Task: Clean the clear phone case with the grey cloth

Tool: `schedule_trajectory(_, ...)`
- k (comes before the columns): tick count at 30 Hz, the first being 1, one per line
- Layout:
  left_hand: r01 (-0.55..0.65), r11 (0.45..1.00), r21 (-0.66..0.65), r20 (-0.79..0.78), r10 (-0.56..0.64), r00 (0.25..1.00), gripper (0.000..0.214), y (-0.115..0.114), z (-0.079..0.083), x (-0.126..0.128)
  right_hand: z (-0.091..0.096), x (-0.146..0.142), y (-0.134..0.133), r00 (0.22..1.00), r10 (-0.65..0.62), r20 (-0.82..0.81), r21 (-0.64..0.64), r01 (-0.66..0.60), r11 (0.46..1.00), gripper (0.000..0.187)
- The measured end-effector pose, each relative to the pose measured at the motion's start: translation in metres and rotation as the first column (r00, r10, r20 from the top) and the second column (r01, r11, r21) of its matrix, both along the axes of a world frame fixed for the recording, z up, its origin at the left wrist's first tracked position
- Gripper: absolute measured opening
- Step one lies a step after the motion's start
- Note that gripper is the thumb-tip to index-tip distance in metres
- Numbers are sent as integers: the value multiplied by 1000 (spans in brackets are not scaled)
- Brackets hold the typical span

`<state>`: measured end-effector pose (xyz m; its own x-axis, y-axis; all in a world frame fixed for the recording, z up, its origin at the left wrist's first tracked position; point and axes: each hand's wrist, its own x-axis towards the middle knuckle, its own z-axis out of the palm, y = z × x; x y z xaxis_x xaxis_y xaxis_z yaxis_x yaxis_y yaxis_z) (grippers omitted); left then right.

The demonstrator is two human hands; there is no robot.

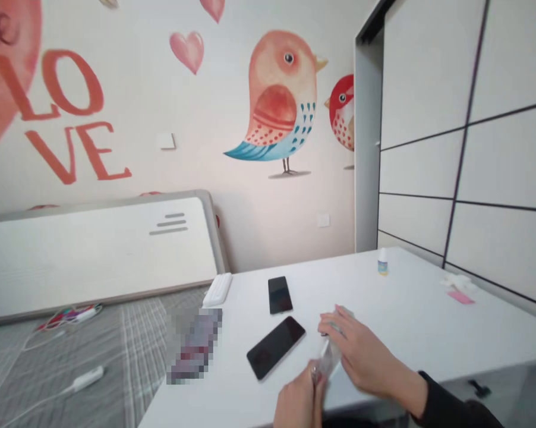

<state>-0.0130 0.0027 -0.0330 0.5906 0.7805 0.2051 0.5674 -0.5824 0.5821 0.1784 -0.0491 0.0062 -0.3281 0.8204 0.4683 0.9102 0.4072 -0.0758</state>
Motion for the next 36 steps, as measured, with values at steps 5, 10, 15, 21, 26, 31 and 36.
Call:
schedule_trajectory(5, 71, 993, 99, -37, -68, 997, 26, -6, -6, -5, 11, -8, -9, 990, 129, -54, -71, -132, 989, 70)
schedule_trajectory(10, 73, 986, 151, -21, -70, 997, 22, -6, 1, -3, 7, -7, -5, 995, 81, -57, -39, -83, 996, 66)
schedule_trajectory(15, 46, 984, 170, -54, -37, 998, 21, -10, 5, -3, 15, -1, -7, 995, 96, 29, -38, -95, 995, 64)
schedule_trajectory(21, 55, 987, 154, -76, -44, 996, 23, -10, 7, -3, 14, 0, -9, 986, 164, 5, -64, -164, 984, 73)
schedule_trajectory(26, 59, 987, 153, -80, -47, 996, 22, -10, 5, -3, 13, 0, -12, 1000, -2, -22, -19, 1, 1000, 72)
schedule_trajectory(31, 53, 988, 147, -71, -43, 997, 24, -10, 6, -4, 12, -2, -14, 991, 122, -62, -67, -126, 990, 80)
schedule_trajectory(36, 55, 989, 138, -35, -50, 998, 27, -10, 3, -4, 7, -12, -13, 997, 22, -68, 7, -22, 1000, 71)
